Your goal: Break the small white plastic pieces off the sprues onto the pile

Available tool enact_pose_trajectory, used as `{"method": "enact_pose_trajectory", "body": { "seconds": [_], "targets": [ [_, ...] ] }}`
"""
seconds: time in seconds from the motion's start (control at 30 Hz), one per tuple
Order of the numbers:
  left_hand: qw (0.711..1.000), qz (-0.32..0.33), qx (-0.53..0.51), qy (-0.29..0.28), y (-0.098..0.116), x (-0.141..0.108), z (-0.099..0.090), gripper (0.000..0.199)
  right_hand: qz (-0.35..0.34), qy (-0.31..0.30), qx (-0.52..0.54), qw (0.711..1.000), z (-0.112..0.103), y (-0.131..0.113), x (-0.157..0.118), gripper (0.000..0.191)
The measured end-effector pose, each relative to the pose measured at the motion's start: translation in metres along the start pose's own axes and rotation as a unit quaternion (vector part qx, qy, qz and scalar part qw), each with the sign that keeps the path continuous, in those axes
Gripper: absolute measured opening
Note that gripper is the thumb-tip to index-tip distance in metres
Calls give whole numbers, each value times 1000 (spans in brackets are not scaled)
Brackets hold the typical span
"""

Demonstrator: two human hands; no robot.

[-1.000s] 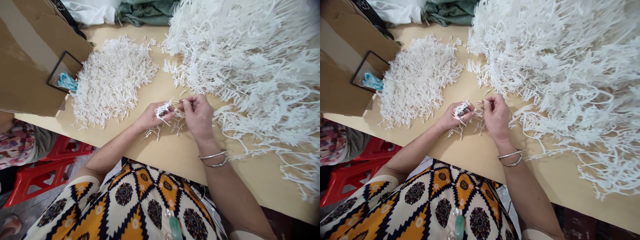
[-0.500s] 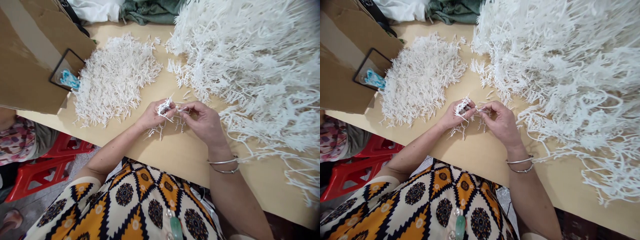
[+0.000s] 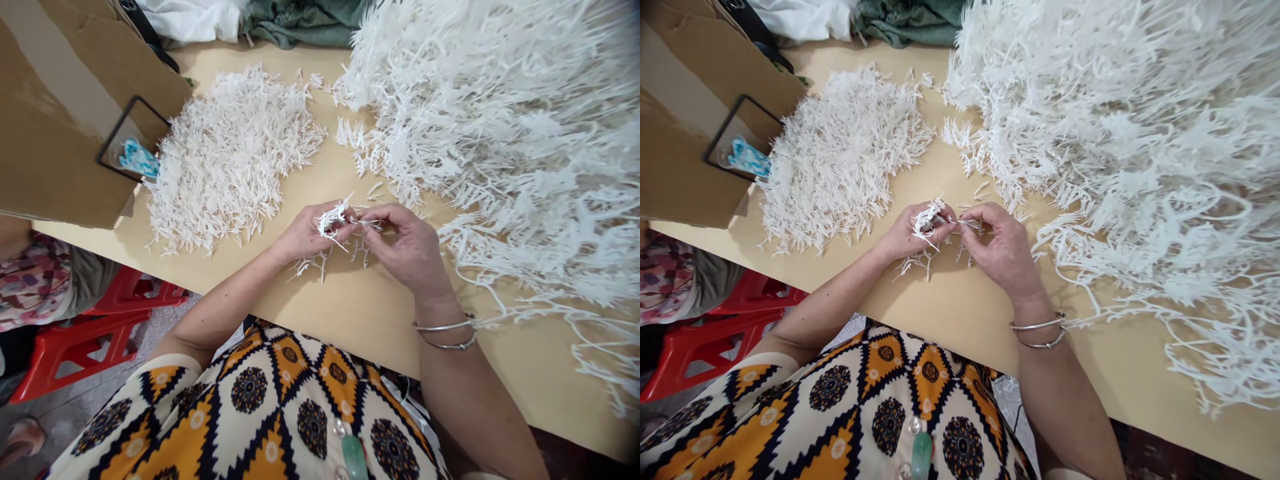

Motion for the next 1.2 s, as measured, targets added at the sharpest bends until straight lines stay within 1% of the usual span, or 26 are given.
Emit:
{"method": "enact_pose_trajectory", "body": {
  "seconds": [0.17,0.23,0.33,0.4,0.47,0.53,0.57,0.6,0.63,0.7,0.77,0.83,0.93,1.0,1.1,1.2],
  "targets": [
    [1000,5,22,-13,-5,0,2,35,1,-24,8,1000,4,0,0,11],
    [999,10,28,-14,-6,1,2,35,4,-22,-14,1000,4,-1,0,9],
    [999,13,41,-7,-4,1,0,36,-1,-10,-75,997,6,-2,0,7],
    [999,18,44,-7,-1,1,0,37,0,20,-104,994,5,0,0,8],
    [998,17,38,-37,3,0,5,37,20,77,-110,991,-2,8,1,7],
    [997,11,32,-71,6,-1,11,35,48,127,-91,987,-9,19,2,5],
    [997,9,30,-75,7,-2,12,34,59,141,-76,985,-11,24,2,4],
    [997,9,26,-67,8,-2,11,34,65,145,-60,986,-12,27,3,5],
    [998,10,20,-52,8,-2,9,34,66,140,-42,987,-12,29,4,7],
    [1000,12,5,-22,8,-1,3,34,59,130,0,990,-12,26,4,17],
    [1000,12,-3,-7,7,1,0,36,53,118,46,991,-13,20,2,27],
    [1000,5,-2,0,6,2,-3,39,44,89,81,992,-14,12,1,30],
    [1000,-8,-3,7,5,2,-5,43,6,11,84,996,-10,1,2,29],
    [1000,-11,-8,10,5,2,-6,44,-8,-16,61,998,-7,0,2,24],
    [1000,-22,-14,11,2,2,-5,47,13,-1,24,1000,-4,7,2,14],
    [999,-39,-26,11,-1,2,-5,48,31,9,28,999,-1,11,1,12]
  ]
}}
Point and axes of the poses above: each hand's wrist, its own x-axis towards the middle knuckle, its own z-axis out of the palm, y = z × x, the point moved 8 cm from there along x, towards the middle knuckle, and after that the axes turned 6 degrees about -y, right-handed, at the moved point
